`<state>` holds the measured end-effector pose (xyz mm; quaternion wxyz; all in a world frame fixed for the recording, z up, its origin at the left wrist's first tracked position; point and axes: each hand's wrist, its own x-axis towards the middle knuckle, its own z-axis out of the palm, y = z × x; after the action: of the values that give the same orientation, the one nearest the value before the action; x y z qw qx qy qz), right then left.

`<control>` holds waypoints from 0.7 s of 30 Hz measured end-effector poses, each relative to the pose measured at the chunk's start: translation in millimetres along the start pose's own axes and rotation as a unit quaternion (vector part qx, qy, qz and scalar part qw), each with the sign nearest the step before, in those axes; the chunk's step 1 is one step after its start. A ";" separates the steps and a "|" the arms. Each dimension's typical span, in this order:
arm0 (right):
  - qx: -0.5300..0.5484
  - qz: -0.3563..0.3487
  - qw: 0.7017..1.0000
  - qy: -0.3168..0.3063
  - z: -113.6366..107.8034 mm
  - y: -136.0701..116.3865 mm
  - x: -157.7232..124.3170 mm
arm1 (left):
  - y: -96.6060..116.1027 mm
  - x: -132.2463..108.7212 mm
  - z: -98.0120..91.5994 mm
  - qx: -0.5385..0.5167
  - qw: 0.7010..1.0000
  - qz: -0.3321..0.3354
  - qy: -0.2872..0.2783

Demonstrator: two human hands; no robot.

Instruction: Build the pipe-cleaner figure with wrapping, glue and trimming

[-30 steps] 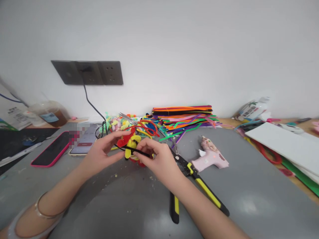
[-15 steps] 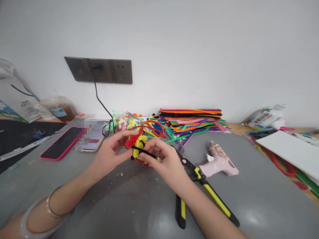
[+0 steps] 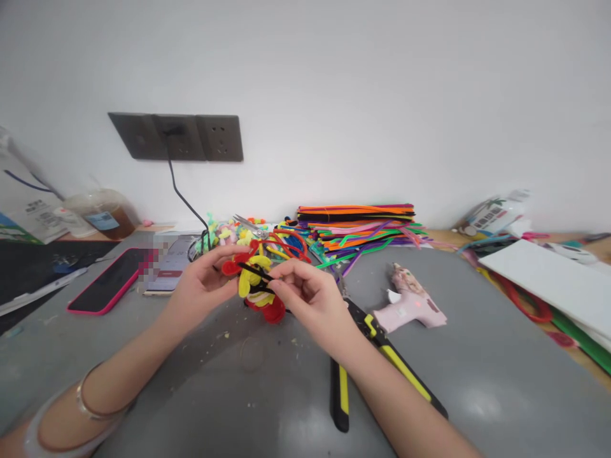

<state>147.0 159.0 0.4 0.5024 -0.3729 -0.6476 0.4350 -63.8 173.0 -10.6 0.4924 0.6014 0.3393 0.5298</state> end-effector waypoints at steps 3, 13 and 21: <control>0.009 -0.029 0.999 0.037 0.6 -2.2 0.4 | 2.0 0.5 0.5 -0.013 1.000 -0.009 -0.018; 0.058 -0.069 0.994 0.068 2.1 -2.7 -4.2 | 9.0 -0.1 2.7 -0.057 0.996 0.001 -0.075; -0.054 -0.200 0.977 0.056 0.9 -0.4 -8.7 | 8.1 0.4 2.1 -0.084 0.994 0.023 -0.067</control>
<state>148.1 150.7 -2.1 0.5932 -0.2865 -0.7028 0.2685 -62.6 170.6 -2.6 0.5502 0.5997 0.2458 0.5266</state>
